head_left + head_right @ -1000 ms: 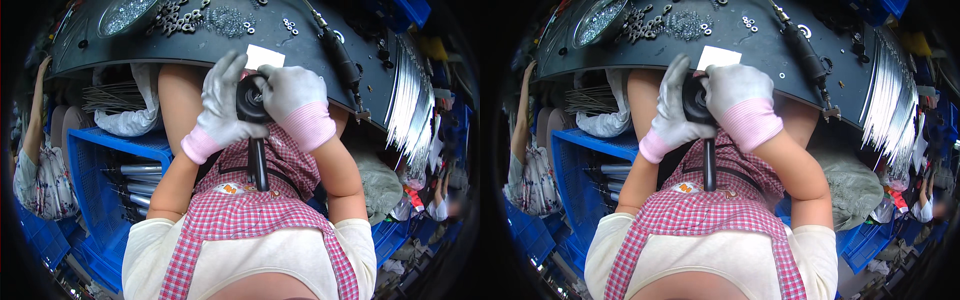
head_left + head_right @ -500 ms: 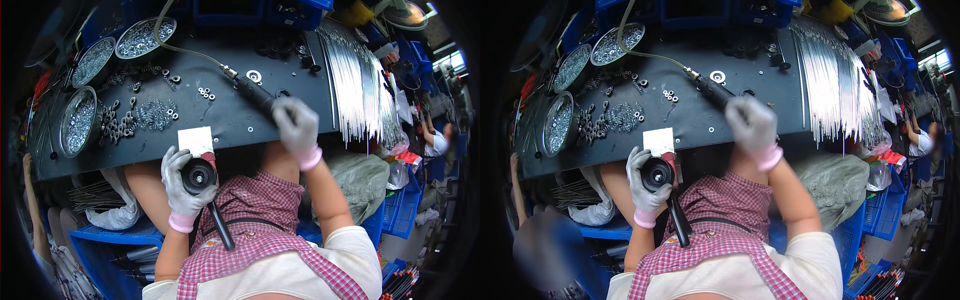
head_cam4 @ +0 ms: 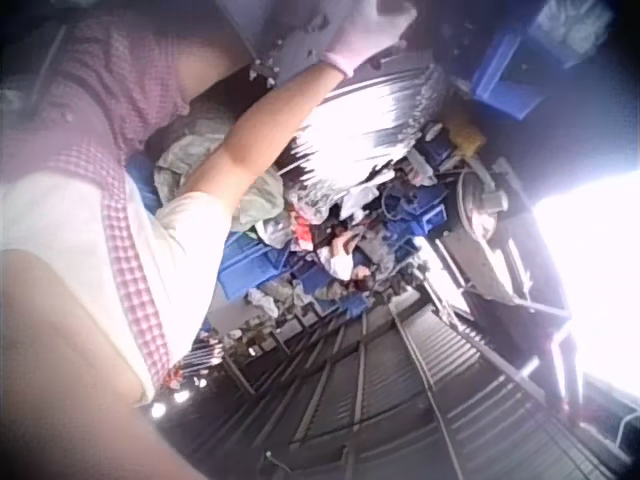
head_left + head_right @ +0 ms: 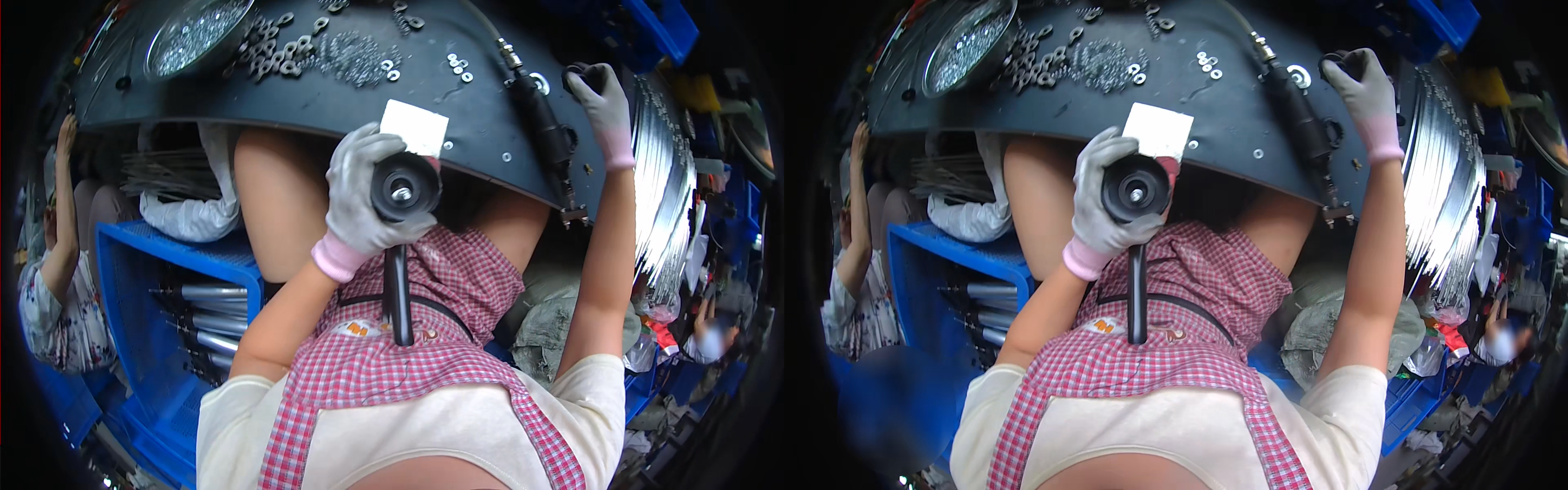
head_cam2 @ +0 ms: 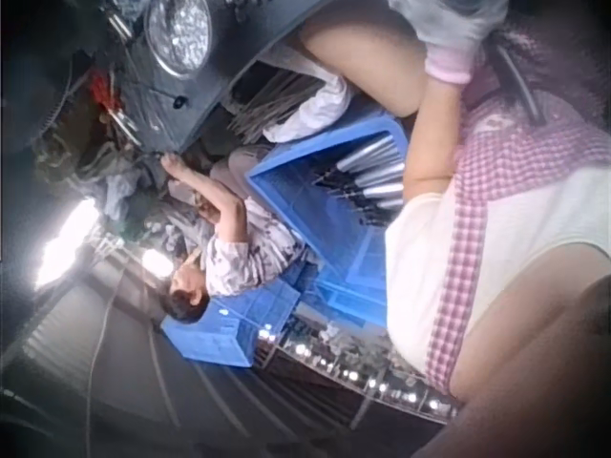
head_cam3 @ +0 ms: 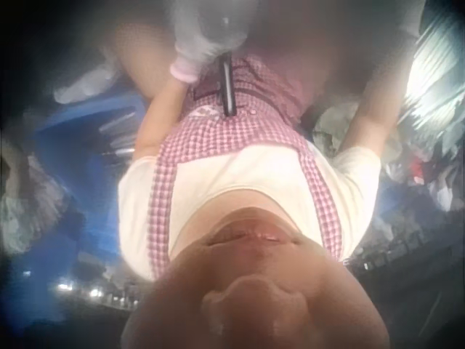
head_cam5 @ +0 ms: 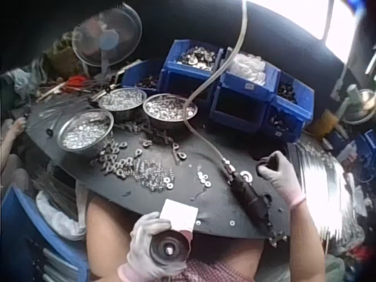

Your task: Assembling a manual dispensing tool by attaching the handle, piston, and tube using hand tools.

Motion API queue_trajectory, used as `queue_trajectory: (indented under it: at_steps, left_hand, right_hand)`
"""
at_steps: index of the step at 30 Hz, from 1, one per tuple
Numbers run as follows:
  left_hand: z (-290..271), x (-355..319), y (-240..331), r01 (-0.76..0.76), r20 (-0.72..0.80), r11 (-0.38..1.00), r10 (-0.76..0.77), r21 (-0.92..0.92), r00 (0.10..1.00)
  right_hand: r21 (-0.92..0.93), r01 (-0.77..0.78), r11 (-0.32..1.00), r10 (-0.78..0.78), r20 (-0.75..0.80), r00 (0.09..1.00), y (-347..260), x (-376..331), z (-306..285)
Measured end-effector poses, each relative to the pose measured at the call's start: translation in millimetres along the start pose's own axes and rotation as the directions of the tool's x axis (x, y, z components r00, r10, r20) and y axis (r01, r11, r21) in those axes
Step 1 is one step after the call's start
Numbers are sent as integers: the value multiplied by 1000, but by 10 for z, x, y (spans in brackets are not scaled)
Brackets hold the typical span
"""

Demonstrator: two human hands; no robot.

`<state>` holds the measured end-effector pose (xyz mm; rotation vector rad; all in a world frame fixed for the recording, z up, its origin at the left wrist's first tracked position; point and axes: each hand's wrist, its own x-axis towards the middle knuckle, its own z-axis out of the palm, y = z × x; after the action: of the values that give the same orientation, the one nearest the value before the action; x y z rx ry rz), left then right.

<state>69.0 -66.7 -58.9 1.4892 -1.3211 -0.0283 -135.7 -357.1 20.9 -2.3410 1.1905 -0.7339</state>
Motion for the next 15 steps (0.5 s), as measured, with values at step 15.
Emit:
queue_trajectory:
  at_steps: [15]
  left_hand:
    - [75, 18, -44, -49, -95, 997, 43, -67, 995]
  right_hand:
    - [159, 617, 771, -626, 12, 780, -1518, -1259, 798]
